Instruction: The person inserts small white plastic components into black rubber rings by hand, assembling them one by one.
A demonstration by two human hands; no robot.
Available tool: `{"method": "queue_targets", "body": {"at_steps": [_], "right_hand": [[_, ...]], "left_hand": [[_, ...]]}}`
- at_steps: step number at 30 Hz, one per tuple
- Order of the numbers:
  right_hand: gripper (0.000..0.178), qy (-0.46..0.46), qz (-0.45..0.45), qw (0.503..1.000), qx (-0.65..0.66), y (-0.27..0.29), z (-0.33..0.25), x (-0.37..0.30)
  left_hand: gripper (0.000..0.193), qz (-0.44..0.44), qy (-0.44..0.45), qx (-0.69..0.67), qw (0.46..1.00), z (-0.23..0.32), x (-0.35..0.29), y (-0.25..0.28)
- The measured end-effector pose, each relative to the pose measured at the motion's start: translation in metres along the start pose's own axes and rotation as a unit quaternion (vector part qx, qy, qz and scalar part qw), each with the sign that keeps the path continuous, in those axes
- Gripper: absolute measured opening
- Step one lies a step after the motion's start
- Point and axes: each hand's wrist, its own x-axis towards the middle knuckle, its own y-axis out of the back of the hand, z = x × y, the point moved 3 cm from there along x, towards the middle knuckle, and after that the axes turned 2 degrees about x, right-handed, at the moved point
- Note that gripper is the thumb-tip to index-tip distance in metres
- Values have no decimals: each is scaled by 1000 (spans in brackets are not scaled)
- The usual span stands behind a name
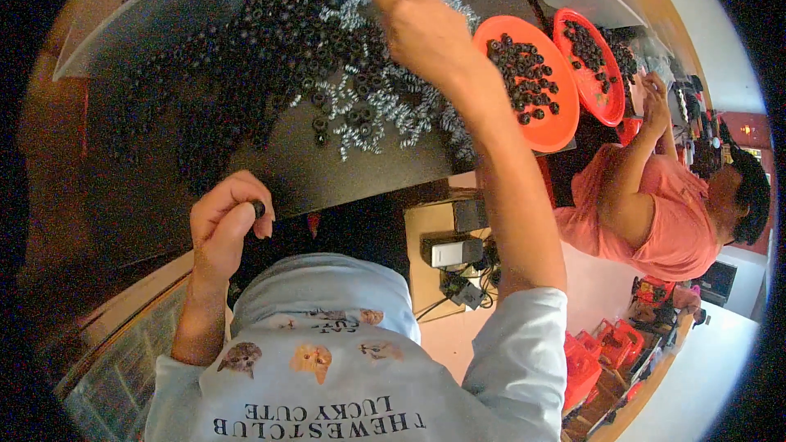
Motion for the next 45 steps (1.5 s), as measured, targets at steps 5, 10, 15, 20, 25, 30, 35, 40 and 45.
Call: {"method": "queue_targets", "body": {"at_steps": [5,10,15,20,25,30,35,40,45], "right_hand": [[28,36,-49,998,33,-9,-18,5],[35,55,-41,997,41,4,13,15],[35,63,-37,997,-27,-14,32,33],[27,58,-104,993,-11,5,24,16],[20,45,-100,994,-8,12,37,17],[18,71,-60,995,32,-6,43,30],[18,87,-63,993,50,-13,39,36],[12,126,-76,984,104,-12,30,38],[10,157,-109,980,52,-12,8,42]], "left_hand": [[11,6,2,17,1000,-1,1,2],[18,-18,9,64,998,4,4,0],[11,-21,17,54,998,3,6,-1],[9,-28,3,73,997,1,5,4],[9,-45,4,85,995,3,7,4],[10,-54,-3,91,994,3,8,4],[10,-52,-4,90,995,3,8,3],[11,-55,-10,85,995,4,11,2],[9,-51,-24,90,994,4,11,4]]}}
